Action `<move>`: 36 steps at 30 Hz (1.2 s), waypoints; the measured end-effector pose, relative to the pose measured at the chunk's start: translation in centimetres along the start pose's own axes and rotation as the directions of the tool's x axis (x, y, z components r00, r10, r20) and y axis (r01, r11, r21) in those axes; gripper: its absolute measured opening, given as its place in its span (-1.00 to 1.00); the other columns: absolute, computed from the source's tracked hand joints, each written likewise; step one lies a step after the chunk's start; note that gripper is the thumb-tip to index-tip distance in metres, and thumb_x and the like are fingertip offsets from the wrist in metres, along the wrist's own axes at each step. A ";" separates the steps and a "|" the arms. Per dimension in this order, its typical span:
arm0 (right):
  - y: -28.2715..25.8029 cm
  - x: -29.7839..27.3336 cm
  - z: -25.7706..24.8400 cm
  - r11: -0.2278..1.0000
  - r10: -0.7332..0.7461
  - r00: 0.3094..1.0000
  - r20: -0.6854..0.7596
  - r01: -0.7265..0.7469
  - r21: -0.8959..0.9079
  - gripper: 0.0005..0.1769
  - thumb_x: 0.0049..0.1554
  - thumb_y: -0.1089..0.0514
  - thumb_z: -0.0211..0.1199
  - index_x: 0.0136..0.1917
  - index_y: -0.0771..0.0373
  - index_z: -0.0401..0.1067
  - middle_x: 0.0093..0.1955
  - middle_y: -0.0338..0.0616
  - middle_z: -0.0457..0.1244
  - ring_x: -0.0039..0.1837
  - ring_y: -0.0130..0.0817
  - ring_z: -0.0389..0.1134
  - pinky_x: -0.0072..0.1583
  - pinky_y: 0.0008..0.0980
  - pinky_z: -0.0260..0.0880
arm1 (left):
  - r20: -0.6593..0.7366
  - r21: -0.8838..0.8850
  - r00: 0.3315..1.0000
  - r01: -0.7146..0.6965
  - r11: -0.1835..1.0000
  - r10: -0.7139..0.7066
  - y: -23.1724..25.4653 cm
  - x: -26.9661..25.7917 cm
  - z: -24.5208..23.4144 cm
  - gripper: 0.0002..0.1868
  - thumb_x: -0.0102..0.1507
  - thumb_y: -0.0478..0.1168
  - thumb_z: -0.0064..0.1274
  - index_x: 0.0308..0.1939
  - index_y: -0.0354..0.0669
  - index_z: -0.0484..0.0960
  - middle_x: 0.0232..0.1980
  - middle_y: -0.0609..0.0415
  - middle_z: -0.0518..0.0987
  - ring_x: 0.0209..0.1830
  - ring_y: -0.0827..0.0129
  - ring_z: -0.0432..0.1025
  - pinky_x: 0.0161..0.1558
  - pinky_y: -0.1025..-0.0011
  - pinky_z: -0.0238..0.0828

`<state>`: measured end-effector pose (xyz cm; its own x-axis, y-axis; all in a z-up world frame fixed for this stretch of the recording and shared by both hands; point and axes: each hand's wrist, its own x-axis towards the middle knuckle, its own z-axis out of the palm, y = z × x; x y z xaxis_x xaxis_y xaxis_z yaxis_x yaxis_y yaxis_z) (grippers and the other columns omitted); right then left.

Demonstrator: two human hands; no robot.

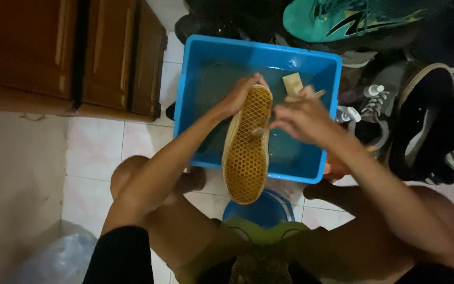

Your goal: The person is cleaning the sole of a yellow-soled shoe by scrubbing it with a brush in a blue basin of water, then wiping it with an orange cloth.

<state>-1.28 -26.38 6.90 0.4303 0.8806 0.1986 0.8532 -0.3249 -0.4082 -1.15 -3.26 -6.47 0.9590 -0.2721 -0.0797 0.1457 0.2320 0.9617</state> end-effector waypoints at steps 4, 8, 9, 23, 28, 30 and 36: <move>3.1 -0.6 -0.7 0.999 0.037 0.989 -0.146 -0.037 0.009 -0.65 0.31 -0.10 0.30 -0.21 0.00 0.27 -0.32 -0.34 0.17 -0.18 -0.38 0.21 0.22 -0.24 0.07 | 0.028 0.030 1.000 0.007 1.000 -0.008 -0.6 0.3 -0.2 -0.49 0.54 0.10 -0.40 -0.05 -0.08 0.64 -0.08 -0.07 0.63 -0.02 0.06 0.56 0.28 0.01 0.37; 3.2 -0.4 -0.4 0.988 0.069 0.994 -0.089 -0.080 -0.129 -0.67 0.26 -0.21 0.29 -0.21 -0.08 0.32 -0.33 -0.41 0.25 -0.16 -0.32 0.29 0.18 -0.18 0.09 | 0.048 0.079 0.999 -0.018 0.997 0.014 0.1 0.2 -0.1 -0.46 0.54 0.16 -0.40 -0.05 -0.09 0.61 -0.02 -0.14 0.60 0.10 -0.05 0.51 0.35 -0.09 0.26; 1.7 -0.2 0.5 0.989 0.057 0.994 -0.091 -0.069 -0.131 -0.68 0.21 -0.24 0.29 -0.22 -0.11 0.33 -0.33 -0.44 0.27 -0.18 -0.38 0.30 0.17 -0.19 0.10 | 0.069 0.064 0.998 0.000 0.998 -0.004 -0.2 -0.3 -0.1 -0.41 0.55 0.21 -0.42 -0.06 -0.09 0.62 -0.05 -0.13 0.60 0.07 -0.05 0.51 0.35 -0.10 0.26; 5.1 -0.1 0.2 0.991 0.059 0.987 -0.146 -0.075 -0.108 -0.62 0.26 -0.24 0.30 -0.25 -0.06 0.33 -0.35 -0.41 0.24 -0.12 -0.33 0.28 0.19 -0.20 0.04 | 0.070 0.090 0.997 -0.049 0.995 0.043 -1.0 0.4 -0.9 -0.44 0.56 0.15 -0.46 -0.09 -0.09 0.59 -0.08 -0.12 0.64 0.03 -0.06 0.57 0.26 -0.15 0.35; 3.3 1.3 0.0 0.991 0.081 0.988 -0.133 -0.094 -0.094 -0.66 0.29 -0.20 0.28 -0.23 -0.06 0.36 -0.32 -0.38 0.26 -0.11 -0.31 0.29 0.19 -0.19 0.05 | 0.028 0.035 0.998 -0.055 0.998 0.054 -1.1 0.4 -0.7 -0.42 0.56 0.12 -0.43 -0.14 -0.11 0.66 -0.14 -0.11 0.67 -0.09 0.02 0.59 0.17 0.03 0.43; 1.4 1.8 0.8 0.995 0.064 0.992 -0.108 -0.072 -0.068 -0.72 0.24 -0.10 0.34 -0.23 -0.05 0.37 -0.31 -0.35 0.29 -0.14 -0.32 0.30 0.16 -0.16 0.08 | -0.003 0.032 0.999 -0.034 0.999 0.034 -0.5 -0.3 -0.2 -0.49 0.55 0.11 -0.36 -0.10 -0.12 0.62 -0.06 -0.07 0.65 0.01 0.04 0.57 0.26 0.01 0.37; 3.1 1.6 0.0 0.987 0.095 0.980 -0.172 -0.115 -0.113 -0.67 0.26 -0.13 0.34 -0.20 -0.01 0.31 -0.28 -0.34 0.22 -0.15 -0.24 0.23 0.13 -0.14 0.07 | -0.010 0.026 1.000 -0.019 0.999 0.020 1.2 -1.1 0.4 -0.43 0.54 0.16 -0.36 -0.10 -0.14 0.67 -0.09 -0.08 0.66 -0.01 0.09 0.58 0.25 0.06 0.37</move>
<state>2.04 -25.94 5.96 0.5535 0.7731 0.3097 0.8257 -0.4609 -0.3252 -2.14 -3.06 -5.11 0.9640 -0.2584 -0.0634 0.1209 0.2132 0.9695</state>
